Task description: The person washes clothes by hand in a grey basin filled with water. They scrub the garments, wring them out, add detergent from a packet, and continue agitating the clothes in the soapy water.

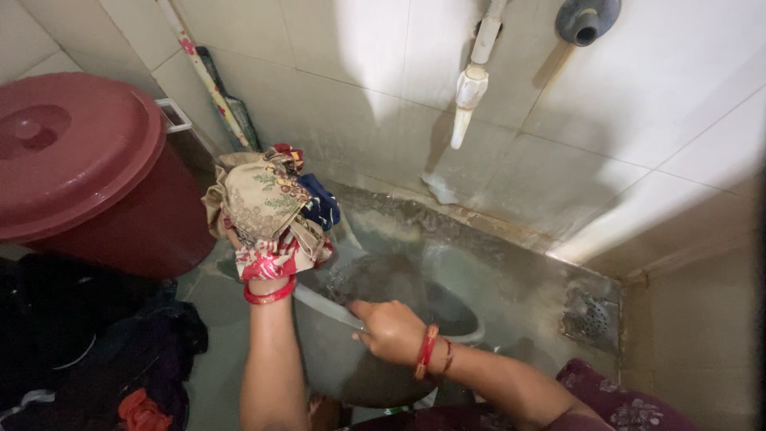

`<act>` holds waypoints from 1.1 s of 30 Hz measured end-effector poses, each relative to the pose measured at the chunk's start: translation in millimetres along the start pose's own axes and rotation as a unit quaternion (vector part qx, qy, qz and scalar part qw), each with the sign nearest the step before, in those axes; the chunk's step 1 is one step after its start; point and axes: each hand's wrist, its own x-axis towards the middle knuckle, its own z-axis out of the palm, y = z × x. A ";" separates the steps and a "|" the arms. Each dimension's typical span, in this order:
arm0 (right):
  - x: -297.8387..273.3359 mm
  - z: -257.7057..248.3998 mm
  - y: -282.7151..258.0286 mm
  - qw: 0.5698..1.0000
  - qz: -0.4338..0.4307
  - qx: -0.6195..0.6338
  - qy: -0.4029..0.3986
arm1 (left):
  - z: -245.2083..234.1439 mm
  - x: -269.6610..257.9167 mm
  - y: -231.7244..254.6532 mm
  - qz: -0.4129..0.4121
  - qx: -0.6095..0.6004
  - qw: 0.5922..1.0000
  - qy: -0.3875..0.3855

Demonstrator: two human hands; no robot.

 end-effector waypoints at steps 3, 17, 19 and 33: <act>5.8 -2.7 3.8 0.998 0.023 -0.061 0.004 | -13.9 3.2 -2.7 0.042 0.035 0.998 -0.031; 29.3 -22.6 51.6 0.980 0.110 -0.092 0.139 | -11.5 -4.6 40.8 0.064 0.016 0.996 -0.067; 33.4 -28.6 70.4 0.977 0.116 -0.063 0.169 | -9.9 -6.9 51.1 0.071 0.015 0.995 -0.070; 20.4 -137.8 130.1 0.846 0.119 0.446 0.266 | -0.1 -22.5 88.8 0.111 0.026 0.990 -0.087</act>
